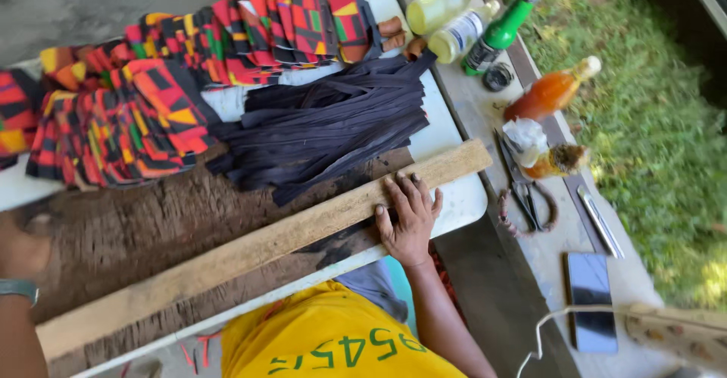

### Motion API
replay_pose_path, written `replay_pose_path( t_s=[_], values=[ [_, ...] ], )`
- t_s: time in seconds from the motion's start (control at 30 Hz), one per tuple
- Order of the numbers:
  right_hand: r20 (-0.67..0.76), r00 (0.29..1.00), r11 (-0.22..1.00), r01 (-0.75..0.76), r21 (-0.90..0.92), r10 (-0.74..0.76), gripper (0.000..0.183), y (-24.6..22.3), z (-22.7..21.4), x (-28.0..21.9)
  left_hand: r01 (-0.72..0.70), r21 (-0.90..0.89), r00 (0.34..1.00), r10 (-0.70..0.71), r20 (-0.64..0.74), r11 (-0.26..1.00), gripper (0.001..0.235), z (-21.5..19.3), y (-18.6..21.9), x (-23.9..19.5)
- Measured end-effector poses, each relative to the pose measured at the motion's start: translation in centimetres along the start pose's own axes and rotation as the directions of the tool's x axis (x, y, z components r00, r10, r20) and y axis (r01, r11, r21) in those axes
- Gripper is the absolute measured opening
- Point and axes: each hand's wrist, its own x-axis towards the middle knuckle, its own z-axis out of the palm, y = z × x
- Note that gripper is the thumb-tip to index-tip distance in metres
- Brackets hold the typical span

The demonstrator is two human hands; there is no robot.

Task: The person applies a dark adhesive to black fabric strips using a small brush and a wooden guide, then presses the strips flat. They handle multiple strips and colorful patterned fabric pieces on a white table.

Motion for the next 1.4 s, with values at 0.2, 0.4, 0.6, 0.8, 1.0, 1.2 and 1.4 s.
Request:
replay_pose_path(
  t_s=[0.2,0.4,0.6,0.8,1.0,1.2,1.4],
  values=[
    [-0.009,1.000,0.998,0.029,0.048,-0.028,0.045,0.3,0.3,0.5,0.070,-0.155,0.848,0.024,0.530,0.985,0.103,-3.8,8.4,-9.6],
    [0.081,0.997,0.999,0.016,-0.033,-0.013,0.054,-0.9,-0.8,1.6,-0.162,0.066,0.969,0.146,0.202,0.985,0.102,-4.1,12.4,-13.8],
    [0.268,0.963,0.999,0.038,-0.037,-0.027,0.095,-1.9,-2.7,3.2,-0.252,0.159,0.955,0.219,0.201,0.955,0.094,-0.6,9.1,-13.6],
    [0.231,0.972,0.996,0.066,-0.063,-0.049,0.091,-0.8,-2.5,5.4,-0.310,0.110,0.938,0.285,0.195,0.944,0.096,-0.6,10.7,-12.5],
    [0.216,0.968,0.987,0.146,-0.062,-0.129,0.094,4.0,-1.9,7.9,-0.102,-0.037,0.973,0.107,0.206,0.994,0.091,-3.2,17.7,-11.7],
    [0.234,0.964,0.984,0.151,-0.099,-0.124,0.096,4.9,-0.7,7.9,-0.163,-0.078,0.980,0.171,0.103,0.984,0.086,-5.3,19.4,-10.8],
    [0.230,0.966,0.985,0.145,-0.096,-0.120,0.099,4.5,-0.6,7.6,-0.146,-0.134,0.976,0.165,0.141,0.980,0.084,-6.5,19.8,-10.7]
  ],
)
